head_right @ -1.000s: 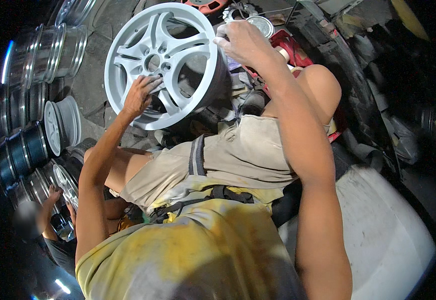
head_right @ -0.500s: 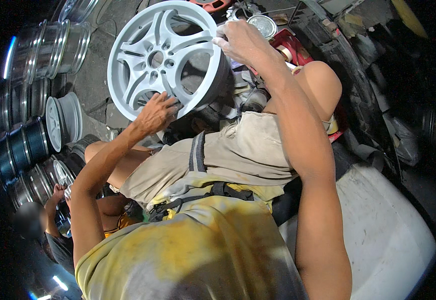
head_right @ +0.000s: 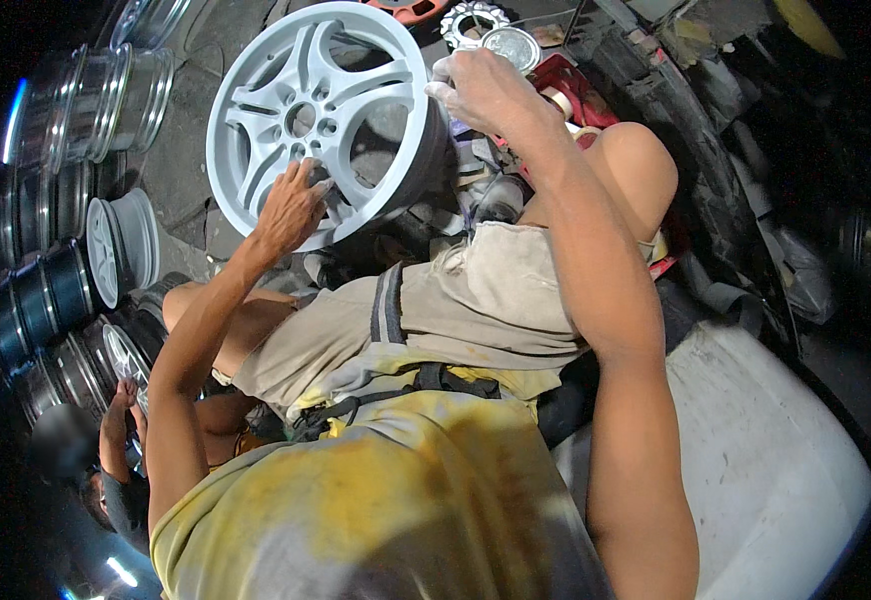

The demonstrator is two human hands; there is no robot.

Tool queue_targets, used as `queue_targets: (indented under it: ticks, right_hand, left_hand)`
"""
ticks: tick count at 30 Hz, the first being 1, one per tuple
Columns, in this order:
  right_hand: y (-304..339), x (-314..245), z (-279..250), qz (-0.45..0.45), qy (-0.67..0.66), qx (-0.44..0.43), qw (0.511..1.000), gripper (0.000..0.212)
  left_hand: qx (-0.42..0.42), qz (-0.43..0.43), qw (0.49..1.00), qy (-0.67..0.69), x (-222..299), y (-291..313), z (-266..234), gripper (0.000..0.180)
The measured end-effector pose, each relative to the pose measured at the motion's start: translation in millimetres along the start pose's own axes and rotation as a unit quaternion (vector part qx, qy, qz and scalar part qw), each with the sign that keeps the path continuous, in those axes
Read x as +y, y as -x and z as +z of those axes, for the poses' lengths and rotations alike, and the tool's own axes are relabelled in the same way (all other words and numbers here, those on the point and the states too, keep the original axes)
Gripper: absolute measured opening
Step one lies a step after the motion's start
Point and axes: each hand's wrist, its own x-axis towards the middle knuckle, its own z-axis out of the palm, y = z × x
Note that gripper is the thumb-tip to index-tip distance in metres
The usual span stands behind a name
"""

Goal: The person sits on the floor and scrubs a silver car wheel rim with a small brush and a white cloth. They repeatedly dip the brush into a red container and scrub the spokes and inner barrel of the rim. Another person is visible in the background working on a different wheel.

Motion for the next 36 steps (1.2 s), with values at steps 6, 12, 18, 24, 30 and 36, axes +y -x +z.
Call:
queue_targets:
  ticks: [6, 12, 18, 24, 30, 36]
  right_hand:
    - [2.3, 7.0, -0.8, 0.002, 0.022, -0.003, 1.0, 0.032]
    - [-0.5, -9.8, 1.4, -0.032, 0.01, -0.002, 0.999, 0.032]
    - [0.8, -10.7, 8.9, -0.054, -0.003, 0.004, 0.999, 0.03]
    - [7.3, -14.8, -1.2, -0.018, -0.01, -0.021, 1.0, 0.029]
    - [13.3, -14.4, -5.7, -0.038, 0.004, -0.018, 0.999, 0.031]
    - [15.1, -16.8, -7.3, -0.03, -0.004, -0.03, 0.999, 0.032]
  left_hand:
    - [0.031, -0.27, 0.939, 0.212, 23.8, 7.6, -8.5, 0.036]
    - [0.115, -0.399, 0.864, 0.283, 90.2, -0.2, 50.6, 0.039]
    - [0.108, -0.457, 0.864, 0.181, 106.2, -17.7, 53.6, 0.038]
    - [0.035, -0.433, 0.885, 0.168, 96.3, -12.7, 42.7, 0.039]
    - [0.079, -0.459, 0.874, 0.142, 105.3, -14.1, 44.6, 0.04]
    - [0.078, -0.488, 0.857, 0.149, 105.2, -24.5, 53.9, 0.037]
